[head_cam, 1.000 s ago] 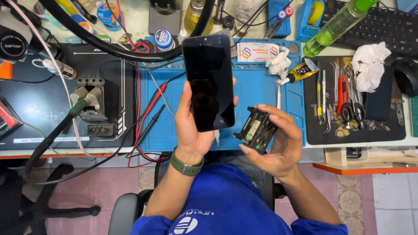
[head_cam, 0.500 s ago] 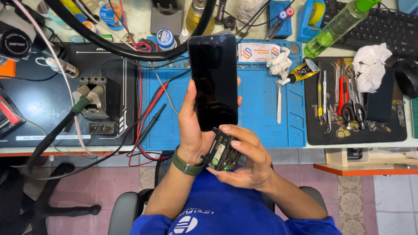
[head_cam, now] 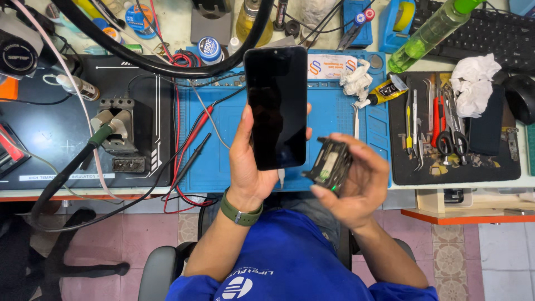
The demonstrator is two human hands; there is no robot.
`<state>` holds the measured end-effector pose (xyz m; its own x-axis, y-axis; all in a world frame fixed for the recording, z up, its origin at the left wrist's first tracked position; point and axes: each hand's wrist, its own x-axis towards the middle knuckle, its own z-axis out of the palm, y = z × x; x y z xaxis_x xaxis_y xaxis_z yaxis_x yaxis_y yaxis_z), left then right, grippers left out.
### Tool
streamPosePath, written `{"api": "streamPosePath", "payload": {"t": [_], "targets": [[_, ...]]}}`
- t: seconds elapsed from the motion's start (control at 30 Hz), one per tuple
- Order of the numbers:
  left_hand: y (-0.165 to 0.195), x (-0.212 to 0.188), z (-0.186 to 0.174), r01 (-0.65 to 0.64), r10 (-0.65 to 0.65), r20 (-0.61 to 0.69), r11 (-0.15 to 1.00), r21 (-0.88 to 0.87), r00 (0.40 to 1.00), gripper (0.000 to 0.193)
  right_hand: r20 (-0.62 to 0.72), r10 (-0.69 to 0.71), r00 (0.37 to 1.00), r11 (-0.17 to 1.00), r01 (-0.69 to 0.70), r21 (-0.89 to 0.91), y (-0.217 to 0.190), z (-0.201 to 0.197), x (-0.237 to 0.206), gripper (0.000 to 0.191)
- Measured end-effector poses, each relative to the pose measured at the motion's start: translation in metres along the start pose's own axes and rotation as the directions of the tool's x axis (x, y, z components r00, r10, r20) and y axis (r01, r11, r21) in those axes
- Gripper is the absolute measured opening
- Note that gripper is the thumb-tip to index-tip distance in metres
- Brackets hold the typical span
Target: The person repairs a Samsung smartphone by connecting internal components, powering it on, and testing the dialer app. They use a metal spudger to adjust ribbon cables and connectors, then remove the motherboard and place it on the workbench.
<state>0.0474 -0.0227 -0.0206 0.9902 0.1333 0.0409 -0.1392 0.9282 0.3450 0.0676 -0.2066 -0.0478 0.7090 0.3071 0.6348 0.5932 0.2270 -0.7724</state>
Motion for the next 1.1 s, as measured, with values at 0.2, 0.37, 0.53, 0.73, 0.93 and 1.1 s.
{"api": "streamPosePath", "payload": {"t": [0.2,0.37,0.53,0.73,0.93,1.1], "targets": [[-0.007,-0.006,0.005,0.037,-0.038,0.026,0.997,0.061,0.999,0.065,-0.067,0.125,0.99,0.987,-0.117,0.114,0.002,-0.034,0.073,0.07],[-0.013,-0.01,0.012,-0.011,0.0,0.077,0.989,0.149,0.997,0.067,0.134,0.132,0.982,0.982,-0.148,0.114,-0.009,-0.041,0.145,0.072],[-0.016,-0.011,0.015,-0.006,-0.006,0.075,0.987,0.159,0.997,0.067,0.38,-0.011,0.925,1.0,0.016,-0.01,-0.021,-0.022,0.177,0.069],[-0.014,-0.011,0.013,0.004,-0.004,-0.002,0.984,0.178,1.0,0.065,0.492,-0.109,0.864,0.993,0.12,0.009,-0.025,0.007,0.173,0.075],[-0.005,-0.009,0.006,-0.055,0.052,0.022,0.979,0.198,0.998,0.064,0.401,-0.055,0.914,0.997,0.075,-0.034,-0.008,-0.016,0.167,0.068],[0.006,-0.008,-0.006,-0.036,0.036,0.008,0.994,0.099,0.999,0.064,0.317,0.119,0.941,0.984,-0.07,-0.162,0.041,-0.044,0.155,0.066]]}}
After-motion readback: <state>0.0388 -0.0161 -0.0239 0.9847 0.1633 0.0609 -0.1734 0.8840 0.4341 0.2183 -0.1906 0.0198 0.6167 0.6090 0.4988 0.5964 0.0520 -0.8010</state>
